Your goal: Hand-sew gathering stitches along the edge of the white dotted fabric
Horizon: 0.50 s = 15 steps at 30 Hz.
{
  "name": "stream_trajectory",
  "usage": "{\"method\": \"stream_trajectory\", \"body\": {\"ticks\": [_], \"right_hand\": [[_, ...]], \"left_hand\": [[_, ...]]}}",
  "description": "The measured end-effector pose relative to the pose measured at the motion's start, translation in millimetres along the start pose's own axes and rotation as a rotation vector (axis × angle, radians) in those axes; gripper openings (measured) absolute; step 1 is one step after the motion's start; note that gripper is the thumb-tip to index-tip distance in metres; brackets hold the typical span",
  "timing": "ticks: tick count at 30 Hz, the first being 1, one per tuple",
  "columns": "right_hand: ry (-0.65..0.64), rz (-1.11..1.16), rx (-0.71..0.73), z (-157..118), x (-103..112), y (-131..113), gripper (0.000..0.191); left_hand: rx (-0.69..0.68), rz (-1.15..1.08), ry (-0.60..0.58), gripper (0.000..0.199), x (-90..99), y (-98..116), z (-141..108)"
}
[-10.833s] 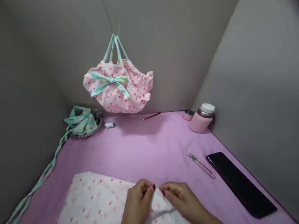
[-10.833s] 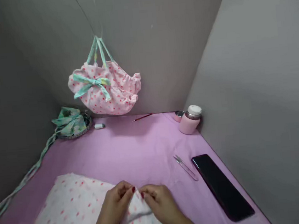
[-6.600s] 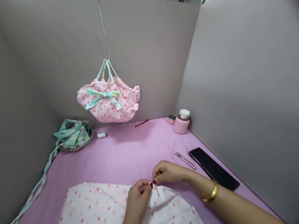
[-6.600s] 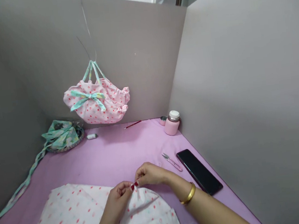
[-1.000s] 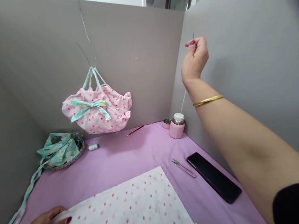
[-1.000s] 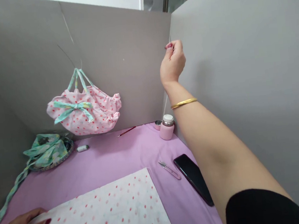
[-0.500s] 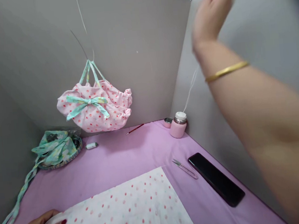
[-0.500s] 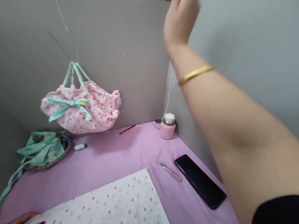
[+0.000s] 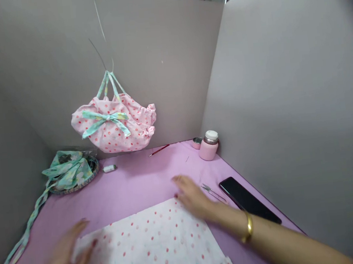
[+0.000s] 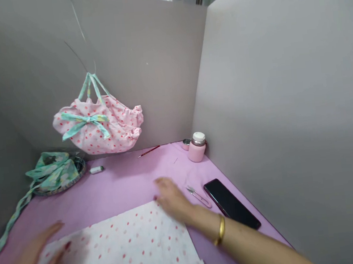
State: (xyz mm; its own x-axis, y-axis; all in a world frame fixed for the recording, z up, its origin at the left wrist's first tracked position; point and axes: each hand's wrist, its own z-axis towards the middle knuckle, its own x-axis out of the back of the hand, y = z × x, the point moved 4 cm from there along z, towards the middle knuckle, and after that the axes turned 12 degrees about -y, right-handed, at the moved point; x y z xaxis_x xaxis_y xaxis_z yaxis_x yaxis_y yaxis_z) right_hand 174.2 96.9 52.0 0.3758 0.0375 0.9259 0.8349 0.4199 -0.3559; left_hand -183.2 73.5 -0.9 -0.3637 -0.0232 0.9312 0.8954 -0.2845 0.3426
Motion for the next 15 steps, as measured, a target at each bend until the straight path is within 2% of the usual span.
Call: {"method": "stream_trajectory", "body": {"ticks": [1, 2, 3, 4, 5, 7, 9, 11, 13, 14, 15], "right_hand": [[-0.092, 0.022, 0.133, -13.1, -12.9, -20.0, 0.051], [-0.247, 0.078, 0.348, -26.5, -25.8, -40.2, 0.060], [-0.384, 0.120, 0.490, -38.8, -35.3, -53.4, 0.063], [-0.476, 0.152, 0.558, -48.0, -40.6, -59.0, 0.063], [-0.547, 0.173, 0.576, -53.9, -43.0, -58.1, 0.064], [-0.595, 0.182, 0.459, -56.5, -40.2, -40.6, 0.065], [-0.585, 0.171, 0.288, -54.4, -33.0, -17.4, 0.065], [-0.543, 0.161, 0.138, -52.8, -27.1, -2.8, 0.063], [-0.517, 0.165, 0.113, -53.4, -26.8, -5.5, 0.064], [-0.522, 0.174, 0.159, -54.3, -28.9, -12.4, 0.065], [-0.538, 0.182, 0.225, -55.3, -31.9, -20.6, 0.066]], "left_hand": [[-0.114, -0.034, 0.006, 0.057, -8.4, 26.5, -2.9], [-0.245, -0.027, -0.086, 0.059, -20.2, 52.9, -5.3], [-0.348, 0.006, -0.210, 0.057, -32.4, 74.7, -8.0], [-0.432, 0.036, -0.369, 0.058, -43.9, 89.7, -11.4], [-0.467, 0.050, -0.468, 0.059, -50.8, 95.9, -14.4], [-0.449, 0.071, -0.525, 0.060, -52.9, 84.3, -18.2], [-0.277, 0.127, -0.463, 0.058, -45.6, 49.9, -19.5], [-0.047, 0.188, -0.357, 0.057, -35.9, 15.3, -22.2], [0.069, 0.213, -0.322, 0.058, -32.9, 2.7, -26.6], [0.076, 0.220, -0.300, 0.056, -33.0, 5.8, -28.3], [0.021, 0.207, -0.307, 0.055, -35.3, 14.4, -29.5]]}}
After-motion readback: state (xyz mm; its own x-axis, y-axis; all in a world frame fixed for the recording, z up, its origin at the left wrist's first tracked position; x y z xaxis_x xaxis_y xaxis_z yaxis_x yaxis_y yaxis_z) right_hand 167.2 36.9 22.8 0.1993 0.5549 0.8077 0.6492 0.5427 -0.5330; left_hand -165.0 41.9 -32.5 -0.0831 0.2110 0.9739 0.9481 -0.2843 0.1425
